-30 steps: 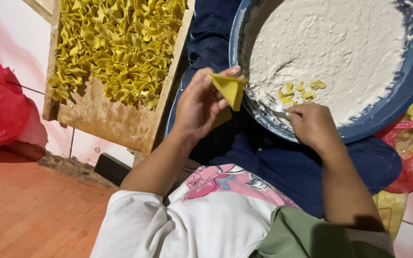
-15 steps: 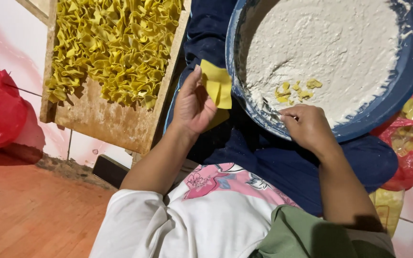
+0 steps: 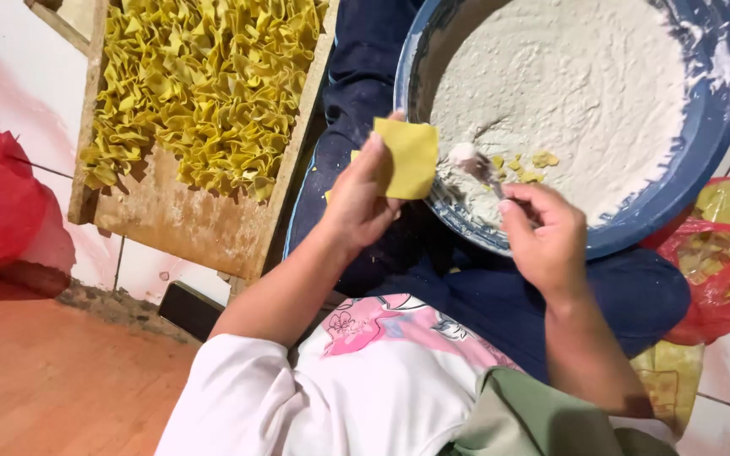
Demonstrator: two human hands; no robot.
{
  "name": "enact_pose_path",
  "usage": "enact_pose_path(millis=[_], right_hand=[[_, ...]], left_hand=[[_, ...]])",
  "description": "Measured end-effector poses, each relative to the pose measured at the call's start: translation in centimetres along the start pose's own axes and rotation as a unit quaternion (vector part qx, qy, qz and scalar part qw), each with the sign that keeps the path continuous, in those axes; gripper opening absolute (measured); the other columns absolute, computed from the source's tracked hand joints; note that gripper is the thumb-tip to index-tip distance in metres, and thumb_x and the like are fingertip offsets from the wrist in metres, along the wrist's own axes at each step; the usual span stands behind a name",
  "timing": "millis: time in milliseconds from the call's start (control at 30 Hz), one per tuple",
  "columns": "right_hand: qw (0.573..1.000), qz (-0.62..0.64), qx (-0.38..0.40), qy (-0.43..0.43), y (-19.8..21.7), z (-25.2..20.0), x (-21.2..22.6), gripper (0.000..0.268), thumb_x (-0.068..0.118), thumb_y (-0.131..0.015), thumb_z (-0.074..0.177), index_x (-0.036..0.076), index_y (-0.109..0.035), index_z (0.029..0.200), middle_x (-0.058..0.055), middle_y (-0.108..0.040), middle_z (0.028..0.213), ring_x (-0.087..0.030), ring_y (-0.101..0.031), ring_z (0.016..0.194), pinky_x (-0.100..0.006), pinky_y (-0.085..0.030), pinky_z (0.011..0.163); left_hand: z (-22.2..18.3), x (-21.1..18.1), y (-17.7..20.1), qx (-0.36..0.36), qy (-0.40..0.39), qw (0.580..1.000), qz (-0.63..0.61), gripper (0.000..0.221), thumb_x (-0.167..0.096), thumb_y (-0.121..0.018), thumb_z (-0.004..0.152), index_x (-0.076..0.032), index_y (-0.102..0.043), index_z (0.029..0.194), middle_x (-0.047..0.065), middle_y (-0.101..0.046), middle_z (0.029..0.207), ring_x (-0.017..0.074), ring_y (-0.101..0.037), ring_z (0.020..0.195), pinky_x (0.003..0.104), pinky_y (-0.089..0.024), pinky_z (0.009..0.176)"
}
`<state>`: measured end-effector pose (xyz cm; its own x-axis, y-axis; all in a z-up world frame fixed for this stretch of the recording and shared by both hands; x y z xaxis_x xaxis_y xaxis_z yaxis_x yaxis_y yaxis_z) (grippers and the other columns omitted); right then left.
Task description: Filling and folding dough wrappers to make dumplings
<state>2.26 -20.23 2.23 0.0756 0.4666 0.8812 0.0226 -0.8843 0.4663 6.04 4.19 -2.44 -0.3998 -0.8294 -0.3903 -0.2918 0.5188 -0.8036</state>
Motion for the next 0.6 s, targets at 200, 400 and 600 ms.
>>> enact_pose_path(millis=[200,400,600], right_hand=[[0.985,0.001,-0.049,0.165,-3.0,-0.1,4.4,0.025,-0.017,-0.072,0.089,-0.006,-0.079,0.111,-0.021,-0.071,0.096,-0.035,-0.072,0.081,-0.042,-0.058,0.073],[0.978,-0.014,-0.073,0.196,-3.1,-1.7,1.4,0.020,-0.011,-0.079,0.090,0.001,-0.082,0.106,-0.015,-0.074,0.096,-0.031,-0.075,0.083,-0.038,-0.058,0.070],[0.974,-0.037,-0.078,0.211,-1.7,-1.0,2.4,0.014,-0.008,-0.066,0.099,-0.008,-0.076,0.110,-0.018,-0.070,0.096,-0.036,-0.069,0.074,-0.039,-0.054,0.065]], left_hand=[[2.3,6.0,2.0,-0.058,0.051,0.987,-0.144,0.043,-0.033,-0.057,0.108,-0.002,-0.057,0.138,0.029,-0.065,0.126,0.0445,-0.069,0.110,0.063,-0.052,0.102],[3.0,4.4,2.6,-0.085,0.016,0.979,-0.183,0.038,-0.025,-0.057,0.107,0.002,-0.056,0.134,0.026,-0.066,0.127,0.0442,-0.069,0.110,0.065,-0.054,0.100],[1.6,1.1,1.0,-0.049,-0.042,0.993,-0.102,0.041,-0.034,-0.057,0.107,-0.002,-0.059,0.132,0.024,-0.068,0.124,0.0439,-0.070,0.108,0.065,-0.056,0.097]])
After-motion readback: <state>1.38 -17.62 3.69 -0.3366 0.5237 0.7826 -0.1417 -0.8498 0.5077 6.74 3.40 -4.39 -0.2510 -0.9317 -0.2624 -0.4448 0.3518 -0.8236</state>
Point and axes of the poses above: each hand's wrist, its own z-axis towards the middle knuckle, its own y-axis out of the back of the hand, x = y × z, the point moved 3 cm from there along z, towards the middle knuckle
